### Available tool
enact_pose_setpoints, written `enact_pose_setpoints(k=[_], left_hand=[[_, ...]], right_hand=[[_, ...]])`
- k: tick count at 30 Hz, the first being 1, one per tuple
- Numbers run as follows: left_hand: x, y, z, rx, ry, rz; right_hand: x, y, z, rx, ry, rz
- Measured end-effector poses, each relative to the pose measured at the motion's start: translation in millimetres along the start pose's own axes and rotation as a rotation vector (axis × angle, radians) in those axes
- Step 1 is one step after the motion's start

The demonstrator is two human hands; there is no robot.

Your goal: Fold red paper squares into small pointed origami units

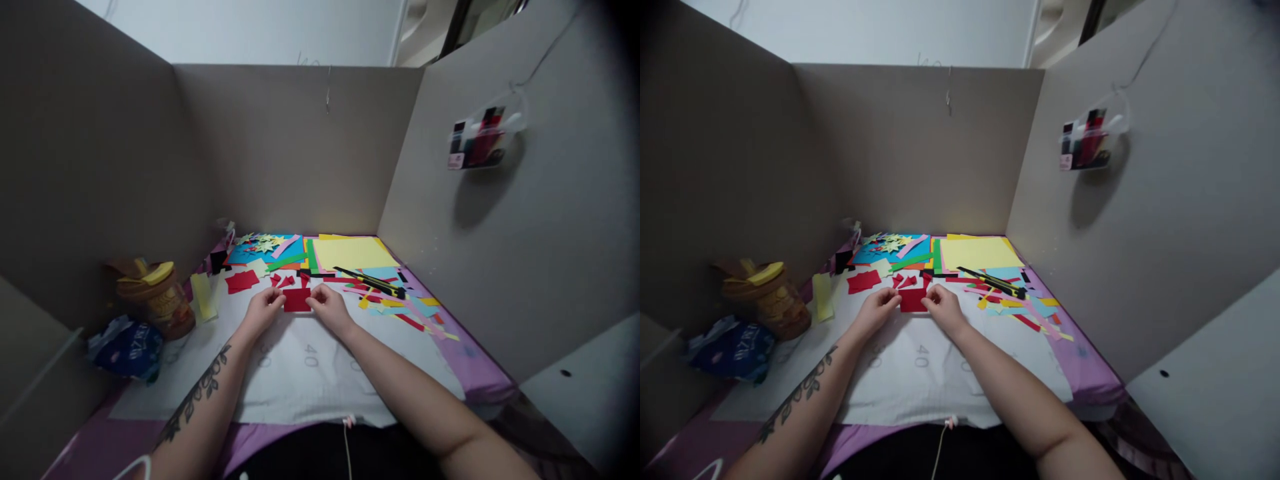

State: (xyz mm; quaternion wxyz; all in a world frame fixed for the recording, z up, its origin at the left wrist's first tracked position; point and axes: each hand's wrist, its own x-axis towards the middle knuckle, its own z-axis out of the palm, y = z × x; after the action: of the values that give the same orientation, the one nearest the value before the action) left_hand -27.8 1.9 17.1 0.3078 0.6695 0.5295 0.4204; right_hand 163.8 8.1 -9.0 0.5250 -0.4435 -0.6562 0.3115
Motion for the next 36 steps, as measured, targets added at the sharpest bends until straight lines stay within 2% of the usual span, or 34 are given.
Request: enact_pose_setpoints(k=[5, 15, 21, 25, 31, 36], left_hand=[[-0.8, 3.3, -1.1, 0.012, 0.034, 0.023], [2.0, -2.8, -2.0, 0.054, 0.079, 0.068], [3.5, -6.6, -2.1, 0.056, 0.096, 0.098], [3.9, -8.7, -1.8, 0.05, 0.099, 0.081], [3.8, -7.9, 0.4, -0.025, 0.069, 0.045], [4.0, -8.2, 2.0, -0.052, 0.063, 0.001]], right_hand=[[-1.8, 1.1, 0.5, 0.035, 0.037, -0.037], [-3.1, 3.3, 1.4, 0.014, -0.008, -0.15], [-4.2, -1.7, 0.7, -0.003, -0.092, -0.191], [-3.3, -1.0, 1.9, -0.024, -0.068, -0.2], [-0.6, 4.0, 1.7, -0.068, 0.027, -0.164], [-2.0, 3.4, 1.1, -0.057, 0.014, -0.055]])
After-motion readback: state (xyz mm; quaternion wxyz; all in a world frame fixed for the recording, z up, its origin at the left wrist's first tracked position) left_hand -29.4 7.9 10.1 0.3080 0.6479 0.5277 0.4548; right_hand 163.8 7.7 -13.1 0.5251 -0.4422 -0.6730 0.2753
